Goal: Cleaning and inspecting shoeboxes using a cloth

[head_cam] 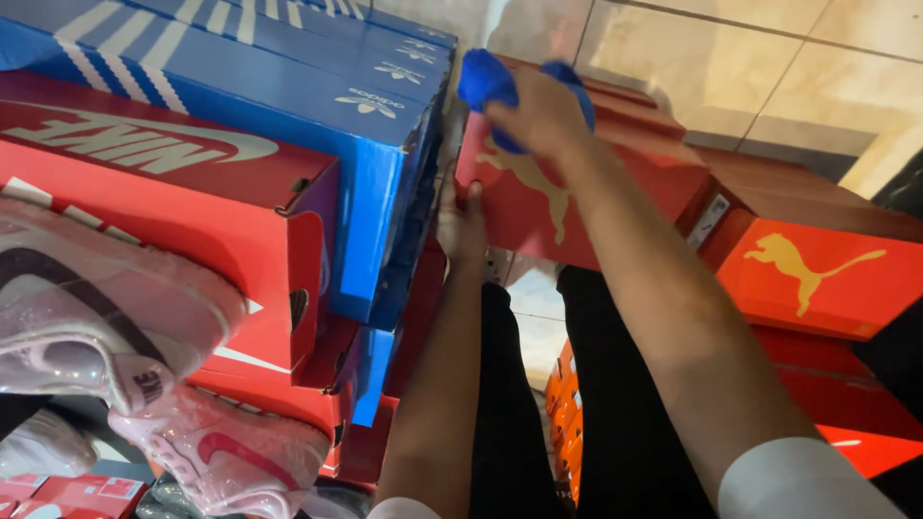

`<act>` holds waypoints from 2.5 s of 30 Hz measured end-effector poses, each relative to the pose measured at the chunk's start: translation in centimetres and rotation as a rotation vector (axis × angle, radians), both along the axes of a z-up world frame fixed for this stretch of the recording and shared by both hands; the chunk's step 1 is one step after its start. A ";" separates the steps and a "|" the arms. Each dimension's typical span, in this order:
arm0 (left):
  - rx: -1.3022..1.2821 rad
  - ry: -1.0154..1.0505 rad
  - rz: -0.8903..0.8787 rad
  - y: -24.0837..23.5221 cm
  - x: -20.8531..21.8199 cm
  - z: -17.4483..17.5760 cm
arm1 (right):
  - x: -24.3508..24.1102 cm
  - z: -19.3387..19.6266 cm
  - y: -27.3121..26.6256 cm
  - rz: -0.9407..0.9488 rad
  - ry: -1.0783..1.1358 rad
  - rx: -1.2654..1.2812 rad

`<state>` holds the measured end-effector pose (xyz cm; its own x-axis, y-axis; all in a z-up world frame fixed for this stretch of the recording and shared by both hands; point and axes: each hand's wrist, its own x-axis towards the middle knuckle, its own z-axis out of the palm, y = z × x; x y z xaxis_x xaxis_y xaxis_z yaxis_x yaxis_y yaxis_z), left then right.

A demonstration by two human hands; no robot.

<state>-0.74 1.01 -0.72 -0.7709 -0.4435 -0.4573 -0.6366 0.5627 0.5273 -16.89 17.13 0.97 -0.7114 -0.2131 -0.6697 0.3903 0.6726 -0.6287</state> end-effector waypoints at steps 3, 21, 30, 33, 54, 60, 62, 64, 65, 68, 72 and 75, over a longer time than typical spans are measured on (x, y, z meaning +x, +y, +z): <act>-0.009 -0.099 0.058 0.4 0.0 -0.1 | 7.2 3.8 1.0 0.133 0.655 0.196; 0.739 0.259 0.240 -0.7 -1.8 3.8 | 16.3 1.1 -5.1 0.237 0.574 0.333; 0.807 0.201 0.305 -0.7 0.0 1.6 | 21.7 0.7 13.2 0.140 0.576 0.473; 0.980 0.053 0.478 -1.3 -1.7 1.7 | 14.7 2.0 8.6 -0.078 0.549 0.599; 0.322 0.097 0.160 2.8 -0.6 0.6 | 19.5 -7.4 19.6 -1.429 0.087 0.360; 0.242 0.098 0.156 2.9 -0.5 -0.8 | 21.2 1.4 17.1 -1.572 -0.301 -0.145; 0.172 0.045 0.165 2.7 -0.5 -1.0 | 28.4 -3.0 16.1 -1.804 -0.568 -0.321; 0.167 0.034 0.173 2.8 -0.3 -1.1 | 29.1 -1.9 13.0 -1.961 -0.540 -0.626; 0.163 0.023 0.179 2.8 -0.3 -1.3 | 29.5 -1.4 11.5 -2.096 -0.498 -0.945; 0.309 0.126 0.238 2.0 0.2 -0.7 | 30.1 -0.2 9.3 -2.028 -0.560 -0.914; 0.247 0.097 0.184 1.8 -0.3 -0.8 | 29.5 -0.5 4.7 -1.880 -0.679 -0.878; 0.143 -0.001 0.103 0.7 0.0 -2.2 | 29.0 -0.4 1.9 -1.764 -0.757 -0.835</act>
<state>-0.72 1.75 -2.88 -0.7242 -0.4501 -0.5225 -0.6876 0.4137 0.5967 12.07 19.02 0.60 -0.1442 -0.1071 -0.9837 0.4147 -0.9092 0.0382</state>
